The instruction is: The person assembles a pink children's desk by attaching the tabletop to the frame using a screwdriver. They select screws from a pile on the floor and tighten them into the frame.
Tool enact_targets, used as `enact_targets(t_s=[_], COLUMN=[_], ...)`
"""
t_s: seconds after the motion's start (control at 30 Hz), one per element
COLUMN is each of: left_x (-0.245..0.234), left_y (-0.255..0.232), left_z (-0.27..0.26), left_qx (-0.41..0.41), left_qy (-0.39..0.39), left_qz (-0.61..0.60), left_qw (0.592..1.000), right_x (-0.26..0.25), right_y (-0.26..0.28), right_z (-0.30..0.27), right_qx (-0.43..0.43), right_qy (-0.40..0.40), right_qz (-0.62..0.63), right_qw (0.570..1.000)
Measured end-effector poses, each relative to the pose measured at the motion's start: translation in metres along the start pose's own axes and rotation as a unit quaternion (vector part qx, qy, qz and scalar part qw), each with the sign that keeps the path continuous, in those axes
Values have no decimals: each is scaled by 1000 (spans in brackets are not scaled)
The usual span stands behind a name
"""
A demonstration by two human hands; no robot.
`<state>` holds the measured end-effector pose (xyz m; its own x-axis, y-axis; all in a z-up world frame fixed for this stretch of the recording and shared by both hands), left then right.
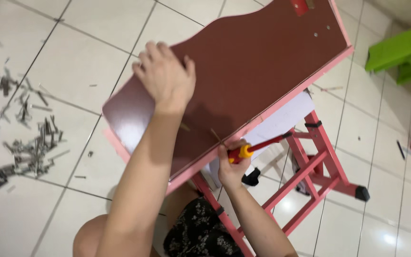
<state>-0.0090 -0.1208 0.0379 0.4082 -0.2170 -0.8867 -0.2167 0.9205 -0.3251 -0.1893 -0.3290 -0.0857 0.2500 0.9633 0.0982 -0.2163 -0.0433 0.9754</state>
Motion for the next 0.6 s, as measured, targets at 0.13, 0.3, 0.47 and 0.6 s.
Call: enact_targets(t_s=[0.13,0.3,0.47,0.6], left_x=[15,26,20,18], left_y=[-4,-2,-1,10], left_z=[0,-7,-12,-2], left_qx=[-6,-7,-15,-73], left_qy=[24,-16,22,261], left_qz=[17,54,34,-23], left_qw=[1000,998,999,962], right_x=[4,7,-1,-8], right_y=[2,12,21,29], right_z=[11,9,19,14], right_qx=[-54,-13,-44,-52], right_qy=[-1,-28,46,79], right_qz=[-11,-69,9,23], right_qw=[998,997,998,995])
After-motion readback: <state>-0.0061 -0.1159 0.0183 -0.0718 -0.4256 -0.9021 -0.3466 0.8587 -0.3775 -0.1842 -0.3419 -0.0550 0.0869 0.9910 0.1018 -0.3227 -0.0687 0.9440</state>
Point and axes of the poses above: each hand's wrist, its own z-axis towards the middle knuckle, its own x-axis out of the palm, y = z × x, the point moved 3 cm from there along z, towards the middle knuckle, and after that the axes turned 2 degrees about x, right-handed, at the moved point
